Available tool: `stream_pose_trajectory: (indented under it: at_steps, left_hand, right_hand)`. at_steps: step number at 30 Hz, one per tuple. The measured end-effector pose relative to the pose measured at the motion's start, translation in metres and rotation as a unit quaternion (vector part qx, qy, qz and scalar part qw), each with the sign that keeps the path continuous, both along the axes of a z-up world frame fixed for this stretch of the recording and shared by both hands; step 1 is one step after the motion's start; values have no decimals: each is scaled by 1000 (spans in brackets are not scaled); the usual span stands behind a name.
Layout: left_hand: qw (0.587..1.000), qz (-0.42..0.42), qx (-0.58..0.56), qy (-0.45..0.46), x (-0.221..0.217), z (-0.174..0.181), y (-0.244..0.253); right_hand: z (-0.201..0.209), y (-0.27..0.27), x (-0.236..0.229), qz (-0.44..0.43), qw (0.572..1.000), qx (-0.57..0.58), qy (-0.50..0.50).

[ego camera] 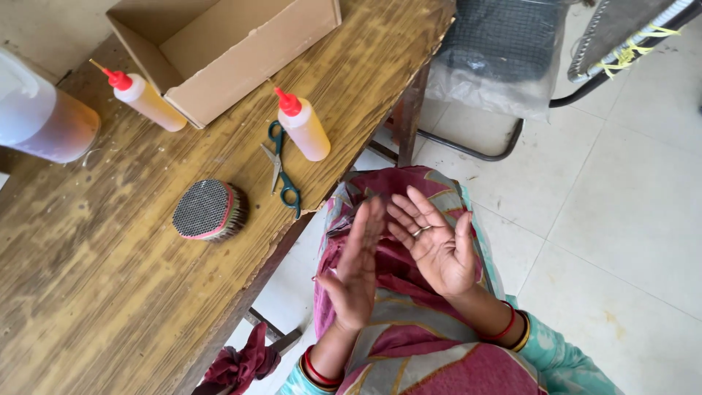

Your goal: The person sits on the floor and handles a small squeeze bottle, scissors, and a round metal mesh strainer. They open the bottle, then squeeze liquid from the bottle onto the mesh surface of the strainer resting on a cloth on their lap, continuing to apply liquid over the mesh for most of the episode.

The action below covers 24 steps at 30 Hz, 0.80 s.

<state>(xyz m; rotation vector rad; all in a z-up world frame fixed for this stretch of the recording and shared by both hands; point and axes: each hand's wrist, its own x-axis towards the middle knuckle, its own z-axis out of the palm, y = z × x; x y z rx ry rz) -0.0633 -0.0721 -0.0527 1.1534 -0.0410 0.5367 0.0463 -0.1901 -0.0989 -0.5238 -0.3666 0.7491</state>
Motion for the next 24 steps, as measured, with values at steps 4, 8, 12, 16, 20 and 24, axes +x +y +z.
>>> stream_pose_trajectory:
  at_steps: [4, 8, 12, 16, 20, 24]
  left_hand:
    - [809, 158, 555, -111, -4, -72, -17]
    - [762, 187, 614, 91, 1, -52, 5]
    - [826, 389, 407, -9, -19, -17, 14]
    - [711, 576, 360, -181, -24, 20, -10]
    - [750, 474, 425, -176, -27, 21, -13]
    - [772, 379, 476, -185, -21, 20, -14]
  right_hand:
    - [17, 6, -9, 60, 996, 23, -57]
    - [24, -3, -12, 142, 986, 85, 14]
    - [33, -14, -1, 156, 977, 118, 78]
    - [30, -7, 11, 137, 983, 89, 83]
    - [28, -6, 12, 149, 978, 118, 87]
    - [28, -8, 14, 197, 971, 130, 45]
